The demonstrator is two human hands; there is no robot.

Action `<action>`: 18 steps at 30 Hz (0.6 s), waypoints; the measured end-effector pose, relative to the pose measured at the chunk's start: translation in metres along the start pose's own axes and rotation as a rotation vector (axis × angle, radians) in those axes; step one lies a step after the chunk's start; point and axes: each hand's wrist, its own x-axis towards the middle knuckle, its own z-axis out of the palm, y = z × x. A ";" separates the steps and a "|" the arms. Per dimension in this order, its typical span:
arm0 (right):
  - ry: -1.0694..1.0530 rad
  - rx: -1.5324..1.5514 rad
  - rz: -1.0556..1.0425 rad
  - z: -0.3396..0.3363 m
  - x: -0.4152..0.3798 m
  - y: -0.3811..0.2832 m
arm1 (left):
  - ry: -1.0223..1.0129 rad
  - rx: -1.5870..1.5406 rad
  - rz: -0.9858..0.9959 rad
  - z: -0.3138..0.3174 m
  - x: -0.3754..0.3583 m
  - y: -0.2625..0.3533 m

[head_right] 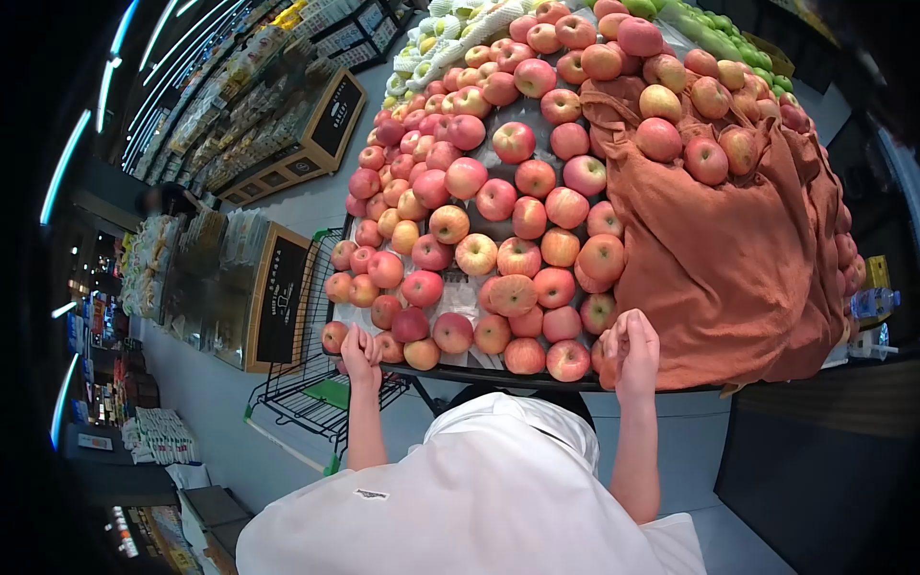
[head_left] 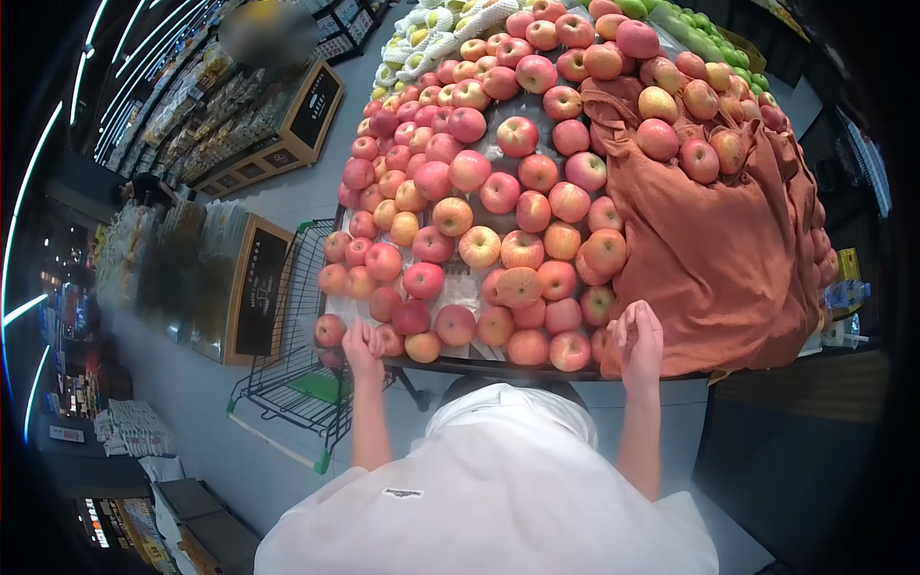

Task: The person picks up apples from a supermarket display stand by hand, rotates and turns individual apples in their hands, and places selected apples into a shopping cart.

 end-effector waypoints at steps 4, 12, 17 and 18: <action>-0.051 -0.036 0.070 0.035 -0.008 0.010 | -0.121 -0.031 0.030 0.009 0.033 0.012; -0.060 -0.128 0.131 0.087 -0.018 0.077 | -0.597 -0.679 -0.086 -0.003 0.086 -0.008; -0.447 -0.840 -0.125 0.183 -0.025 0.037 | -0.686 -0.978 -0.354 -0.020 0.081 0.008; -0.539 -0.946 -0.194 0.213 -0.031 0.015 | -0.667 -0.968 -0.383 -0.019 0.081 0.016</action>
